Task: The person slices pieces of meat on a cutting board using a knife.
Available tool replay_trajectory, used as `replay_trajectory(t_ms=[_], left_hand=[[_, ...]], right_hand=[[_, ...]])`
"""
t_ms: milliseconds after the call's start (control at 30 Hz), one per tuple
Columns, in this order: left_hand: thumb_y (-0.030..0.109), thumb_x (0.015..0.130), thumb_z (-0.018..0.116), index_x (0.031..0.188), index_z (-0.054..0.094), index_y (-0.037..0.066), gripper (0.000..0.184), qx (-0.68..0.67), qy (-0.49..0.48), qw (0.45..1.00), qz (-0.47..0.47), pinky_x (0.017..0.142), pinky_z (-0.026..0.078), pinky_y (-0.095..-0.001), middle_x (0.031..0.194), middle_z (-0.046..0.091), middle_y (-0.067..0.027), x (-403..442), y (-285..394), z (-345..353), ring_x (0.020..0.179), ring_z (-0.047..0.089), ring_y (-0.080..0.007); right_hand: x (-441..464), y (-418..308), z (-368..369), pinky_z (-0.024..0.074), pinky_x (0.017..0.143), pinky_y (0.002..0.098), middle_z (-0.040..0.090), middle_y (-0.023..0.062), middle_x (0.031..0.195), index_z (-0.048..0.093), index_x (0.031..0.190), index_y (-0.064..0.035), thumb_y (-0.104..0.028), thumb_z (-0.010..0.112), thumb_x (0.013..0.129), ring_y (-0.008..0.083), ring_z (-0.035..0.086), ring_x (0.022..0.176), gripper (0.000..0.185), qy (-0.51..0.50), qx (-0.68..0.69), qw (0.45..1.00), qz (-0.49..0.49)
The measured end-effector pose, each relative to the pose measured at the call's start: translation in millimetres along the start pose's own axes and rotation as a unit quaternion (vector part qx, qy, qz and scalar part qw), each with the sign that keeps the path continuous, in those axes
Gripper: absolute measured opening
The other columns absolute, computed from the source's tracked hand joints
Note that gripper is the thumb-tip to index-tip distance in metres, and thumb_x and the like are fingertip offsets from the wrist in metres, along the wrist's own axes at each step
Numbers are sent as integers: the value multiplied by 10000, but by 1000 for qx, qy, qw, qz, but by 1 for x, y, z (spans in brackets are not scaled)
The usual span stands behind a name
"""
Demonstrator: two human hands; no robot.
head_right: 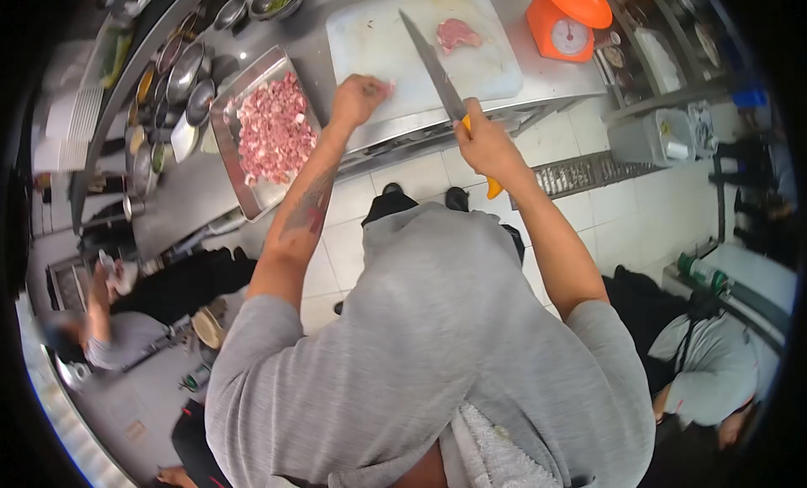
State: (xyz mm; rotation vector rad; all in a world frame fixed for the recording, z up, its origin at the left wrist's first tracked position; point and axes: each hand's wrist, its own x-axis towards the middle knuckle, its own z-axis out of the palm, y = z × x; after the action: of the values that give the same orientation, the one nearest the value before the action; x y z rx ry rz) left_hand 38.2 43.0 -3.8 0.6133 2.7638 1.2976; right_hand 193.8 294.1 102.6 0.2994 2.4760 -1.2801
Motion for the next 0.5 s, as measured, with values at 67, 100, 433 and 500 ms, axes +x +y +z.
replay_trajectory(t_ms=[67,100,433,500], left_hand=[[269,804,855,1068,744,85,341,113,63,991,19,809,569,-378,1052,659,-143,-23,-8,10,897,675,-258],[254,805,846,1042,743,82,310,103,97,990,4,807,568,-378,1056,663,-138,-25,-2,8,899,678,-260],[120,801,750,925,725,57,142,99,106,987,72,803,553,-402,899,683,-111,-15,-6,25,889,675,-313],[116,788,743,908,721,59,134,83,109,988,75,809,552,-414,869,682,-111,-17,-8,28,885,670,-323]], right_hand=[[11,43,13,528,712,610,671,326,775,475,1164,35,-240,503,1048,533,662,731,300,13,-142,988,-66],[19,55,14,529,712,610,673,323,772,487,1167,37,-240,504,1046,534,664,731,303,27,-207,973,-99],[-17,11,-3,538,728,610,680,331,802,481,1254,79,-190,532,1012,535,676,799,365,-74,-319,937,-124],[22,43,28,538,747,616,682,335,824,488,1225,49,-180,498,1013,536,675,807,313,-48,-271,952,-138]])
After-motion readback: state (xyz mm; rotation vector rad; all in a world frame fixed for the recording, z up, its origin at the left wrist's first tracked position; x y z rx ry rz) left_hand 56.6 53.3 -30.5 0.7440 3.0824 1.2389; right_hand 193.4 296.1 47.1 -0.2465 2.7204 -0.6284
